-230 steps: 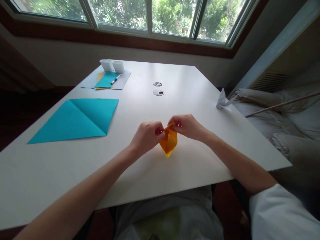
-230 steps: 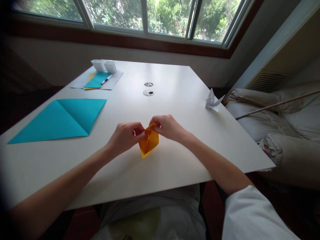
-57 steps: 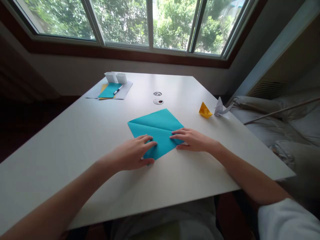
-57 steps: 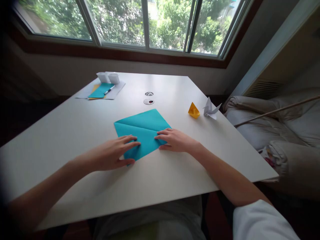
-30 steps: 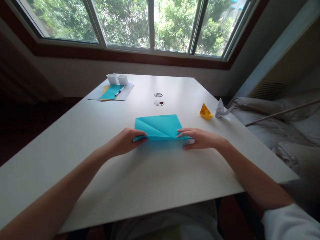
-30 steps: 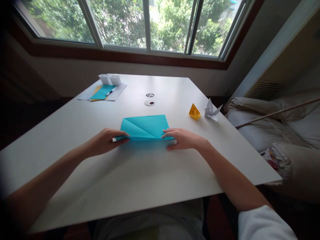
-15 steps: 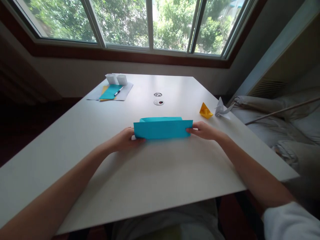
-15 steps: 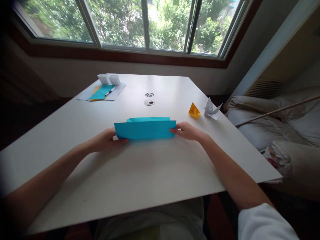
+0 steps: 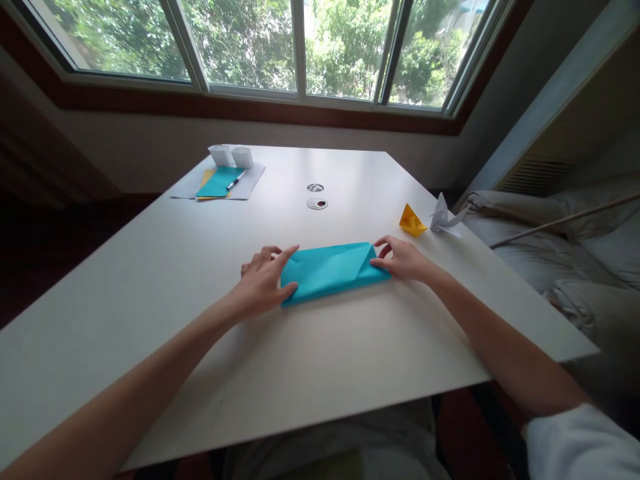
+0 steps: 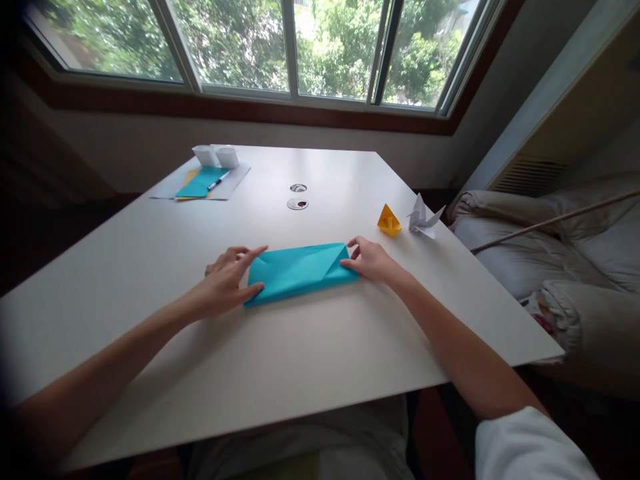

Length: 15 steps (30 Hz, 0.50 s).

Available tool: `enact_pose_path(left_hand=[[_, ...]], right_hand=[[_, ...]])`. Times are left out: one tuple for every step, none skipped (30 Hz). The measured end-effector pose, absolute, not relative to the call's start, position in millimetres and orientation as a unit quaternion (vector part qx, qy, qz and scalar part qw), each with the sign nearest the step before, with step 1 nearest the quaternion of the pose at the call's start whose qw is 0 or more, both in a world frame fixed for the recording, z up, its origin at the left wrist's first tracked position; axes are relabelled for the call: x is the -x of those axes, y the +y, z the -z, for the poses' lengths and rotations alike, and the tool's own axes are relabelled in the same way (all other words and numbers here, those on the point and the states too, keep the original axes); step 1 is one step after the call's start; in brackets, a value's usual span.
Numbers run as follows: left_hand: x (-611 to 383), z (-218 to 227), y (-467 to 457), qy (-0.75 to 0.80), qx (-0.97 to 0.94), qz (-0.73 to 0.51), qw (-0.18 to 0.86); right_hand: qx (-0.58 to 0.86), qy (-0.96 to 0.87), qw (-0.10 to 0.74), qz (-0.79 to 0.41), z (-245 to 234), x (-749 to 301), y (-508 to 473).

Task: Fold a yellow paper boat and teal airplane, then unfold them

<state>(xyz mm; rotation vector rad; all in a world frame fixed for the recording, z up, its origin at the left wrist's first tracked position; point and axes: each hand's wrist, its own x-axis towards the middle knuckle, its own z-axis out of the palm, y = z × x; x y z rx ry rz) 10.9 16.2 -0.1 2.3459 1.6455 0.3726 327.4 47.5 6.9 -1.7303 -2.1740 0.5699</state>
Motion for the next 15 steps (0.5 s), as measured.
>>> enact_pose_path(left_hand=[[-11.2,0.6,14.9,0.547,-0.826,-0.091,0.101],[-11.0,0.7,14.1,0.528,-0.843,-0.061,0.088],[-10.4,0.5,13.7,0.510,-0.855,-0.042,0.084],[-9.8,-0.2,13.7,0.498,-0.863,-0.033,0.084],[-9.1,-1.5,13.9,0.488,-0.868,-0.030,0.084],[-8.7,-3.2,14.1,0.480,-0.873,-0.031,0.085],[-8.6,-5.3,14.2,0.471,-0.877,-0.034,0.087],[-8.9,-7.5,14.0,0.463,-0.881,-0.038,0.090],[-9.4,-9.5,13.6,0.456,-0.884,-0.040,0.093],[-10.0,-11.1,13.1,0.453,-0.886,-0.043,0.093],[-10.7,-12.1,12.4,0.454,-0.885,-0.046,0.092],[-11.3,-12.6,11.8,0.458,-0.883,-0.048,0.090],[-11.7,-12.6,11.2,0.463,-0.880,-0.050,0.088],[-11.8,-12.2,10.8,0.469,-0.877,-0.051,0.088],[-11.6,-11.7,10.6,0.470,-0.877,-0.048,0.090]], right_hand=[[0.585,-0.772,0.146,-0.200,-6.0,-327.1,46.1],[0.561,-0.793,0.137,-0.194,-5.1,-326.9,44.9],[0.536,-0.815,0.129,-0.180,-4.2,-326.7,43.9],[0.512,-0.834,0.125,-0.162,-3.5,-326.4,43.1],[0.494,-0.848,0.124,-0.147,-3.1,-325.9,42.6],[0.481,-0.857,0.124,-0.139,-2.8,-325.1,42.2],[0.474,-0.861,0.125,-0.135,-2.9,-324.1,42.0],[0.470,-0.863,0.124,-0.135,-3.1,-323.0,41.7],[0.467,-0.865,0.119,-0.139,-3.5,-321.9,41.4],[0.465,-0.866,0.111,-0.146,-4.0,-321.0,41.1],[0.463,-0.867,0.104,-0.152,-4.7,-320.2,40.8],[0.462,-0.867,0.096,-0.158,-5.5,-319.9,40.4],[0.462,-0.867,0.089,-0.163,-6.5,-319.8,40.1],[0.464,-0.866,0.081,-0.167,-7.6,-319.9,39.8],[0.466,-0.865,0.072,-0.171,-8.9,-320.3,39.5]])
